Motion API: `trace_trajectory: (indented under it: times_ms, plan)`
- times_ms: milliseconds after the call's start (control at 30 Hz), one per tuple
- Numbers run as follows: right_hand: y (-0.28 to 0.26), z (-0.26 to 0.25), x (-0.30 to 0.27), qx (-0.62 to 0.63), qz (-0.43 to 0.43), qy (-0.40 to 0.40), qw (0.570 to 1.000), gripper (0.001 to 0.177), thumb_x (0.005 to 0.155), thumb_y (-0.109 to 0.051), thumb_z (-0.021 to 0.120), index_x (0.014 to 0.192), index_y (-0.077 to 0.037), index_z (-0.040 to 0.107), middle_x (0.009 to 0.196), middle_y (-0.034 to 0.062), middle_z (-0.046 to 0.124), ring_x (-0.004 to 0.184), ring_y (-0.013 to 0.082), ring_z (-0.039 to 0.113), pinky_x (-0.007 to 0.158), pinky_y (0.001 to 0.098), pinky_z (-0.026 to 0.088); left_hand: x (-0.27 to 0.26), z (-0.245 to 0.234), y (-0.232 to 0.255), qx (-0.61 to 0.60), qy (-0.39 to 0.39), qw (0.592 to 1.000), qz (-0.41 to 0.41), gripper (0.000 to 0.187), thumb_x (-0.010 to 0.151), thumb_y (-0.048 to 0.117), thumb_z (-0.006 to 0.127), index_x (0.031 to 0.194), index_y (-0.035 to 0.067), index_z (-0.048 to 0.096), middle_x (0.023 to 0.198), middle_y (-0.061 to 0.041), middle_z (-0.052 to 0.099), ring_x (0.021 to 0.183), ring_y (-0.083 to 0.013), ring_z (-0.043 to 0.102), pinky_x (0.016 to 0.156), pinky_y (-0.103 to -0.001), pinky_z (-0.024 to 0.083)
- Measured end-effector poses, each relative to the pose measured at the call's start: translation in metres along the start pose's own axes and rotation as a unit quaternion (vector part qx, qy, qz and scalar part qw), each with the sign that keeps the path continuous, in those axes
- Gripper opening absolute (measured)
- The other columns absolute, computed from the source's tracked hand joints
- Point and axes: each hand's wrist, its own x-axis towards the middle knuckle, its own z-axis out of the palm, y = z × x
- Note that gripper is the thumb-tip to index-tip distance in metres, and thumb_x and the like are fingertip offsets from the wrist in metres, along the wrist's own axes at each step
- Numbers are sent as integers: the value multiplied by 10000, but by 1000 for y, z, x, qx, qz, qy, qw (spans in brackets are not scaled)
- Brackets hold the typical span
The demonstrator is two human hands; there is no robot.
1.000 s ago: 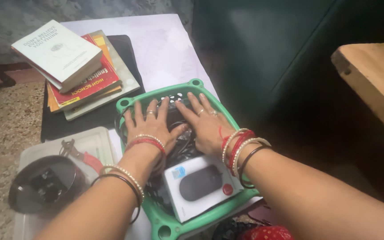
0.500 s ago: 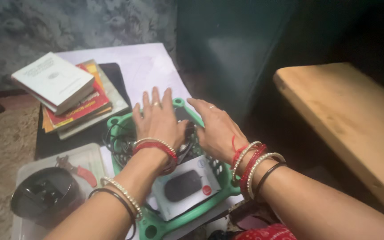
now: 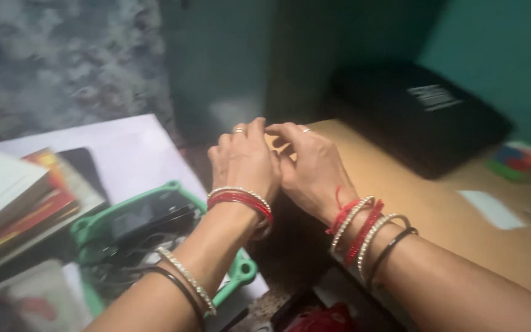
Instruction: The person sorts various small items from a green basket onto a desk, including a Rubik's cube, pens, and a mouse box. They then wipe the desk surface with a cloth, moving the keyboard and other items aside to clean underneath them.
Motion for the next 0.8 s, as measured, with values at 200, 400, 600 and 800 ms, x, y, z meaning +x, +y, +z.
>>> trace_trajectory:
  times_ms: [200,400,600,800]
  plan:
    - [38,-87,-18,-140,35,58,988,265,855,-101,585,1076,-61,726,1010,169,735,930,356,724,826,441,576,3,16,95,-57,-83,994,37,425,867,289,717,1214,88,577,1149,-150,675,1110,-346,601,991,-520,409]
    - [66,-164,-53,-309,352,-44,882,294,871,-203,618,1103,-191,798,1090,154,752,997,372,729,876,461,573,-7,44,174,-142,-194,966,93,360,835,212,729,1168,134,617,1185,-111,680,1146,-319,594,1001,-467,428]
    - [89,-199,-88,-336,464,-107,812,391,812,-382,752,1119,-142,776,1071,172,740,1035,369,707,924,455,550,-6,91,228,-133,-310,926,169,395,875,206,721,1245,141,600,1250,-123,660,1171,-338,618,992,-462,477]
    - [109,-213,-102,-368,397,-150,828,249,821,-271,690,964,-98,798,954,217,736,941,400,714,889,470,556,-10,137,246,-138,-351,918,120,335,918,170,636,1250,143,604,1259,-158,666,1193,-334,634,982,-456,508]
